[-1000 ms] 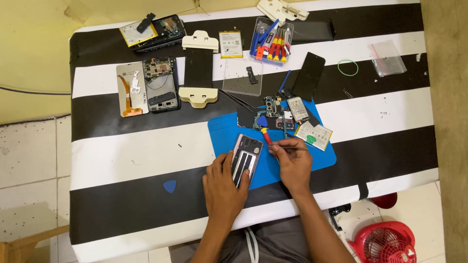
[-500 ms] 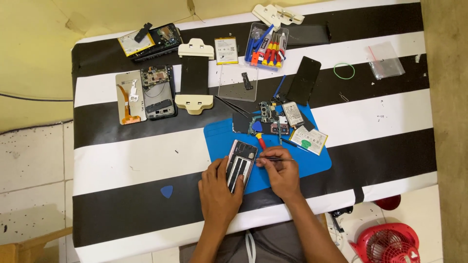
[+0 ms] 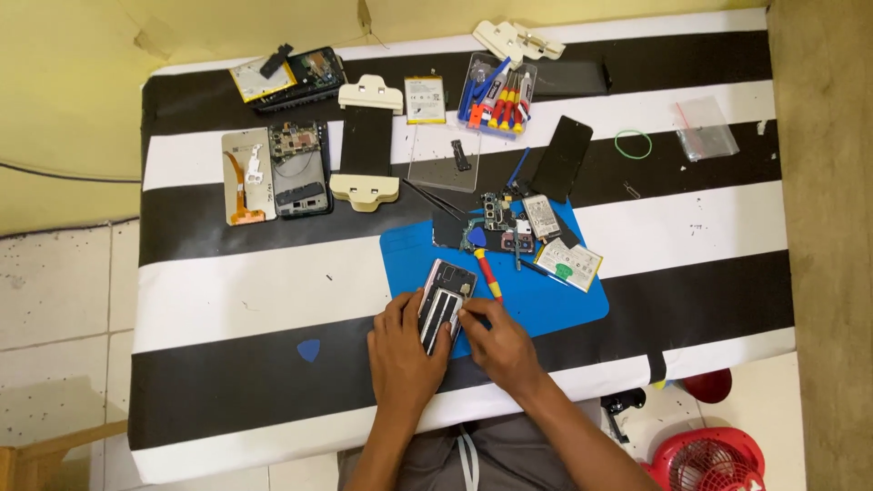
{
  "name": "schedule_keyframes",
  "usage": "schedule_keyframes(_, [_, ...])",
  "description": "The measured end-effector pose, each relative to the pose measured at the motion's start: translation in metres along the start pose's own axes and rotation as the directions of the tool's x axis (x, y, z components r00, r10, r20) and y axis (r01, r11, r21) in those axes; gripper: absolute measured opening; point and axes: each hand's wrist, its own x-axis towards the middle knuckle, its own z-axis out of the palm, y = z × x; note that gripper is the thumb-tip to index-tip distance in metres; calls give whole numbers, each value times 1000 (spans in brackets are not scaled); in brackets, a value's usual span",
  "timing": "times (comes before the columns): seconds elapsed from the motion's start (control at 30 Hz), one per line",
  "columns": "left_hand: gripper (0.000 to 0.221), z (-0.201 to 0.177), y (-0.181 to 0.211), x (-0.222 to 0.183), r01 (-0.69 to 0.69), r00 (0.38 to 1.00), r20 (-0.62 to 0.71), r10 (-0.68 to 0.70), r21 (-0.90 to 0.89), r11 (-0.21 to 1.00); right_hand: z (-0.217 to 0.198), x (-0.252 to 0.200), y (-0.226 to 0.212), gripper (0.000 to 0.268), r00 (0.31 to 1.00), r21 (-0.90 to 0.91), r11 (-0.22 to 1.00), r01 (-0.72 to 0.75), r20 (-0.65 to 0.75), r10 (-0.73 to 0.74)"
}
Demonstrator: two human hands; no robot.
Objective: Assembling or disassembling a smartphone housing and internal components using a precision screwdriver
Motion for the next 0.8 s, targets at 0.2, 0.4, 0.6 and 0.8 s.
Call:
schedule_keyframes(0.2, [58,1,-1,-1,13,1000,0,-13,-10,1000,6,-9,6,32,992,-129,987,95,100,-82])
schedule_keyframes(0.4, [55,-10,2,0,109,987,125,-99,-80,991,13,-3,5,8,995,-185,980,69,-58,-81])
schedule_keyframes(0.6, [55,-11,1,1,97,986,143,-85,-81,992,-8,32,-9,11,990,88,986,-143,-11,144])
schedule_keyframes(0.8, [56,-3,-1,-2,0,1000,-22,-1,-27,1000,2,4,0,13,996,-21,997,-68,47,69])
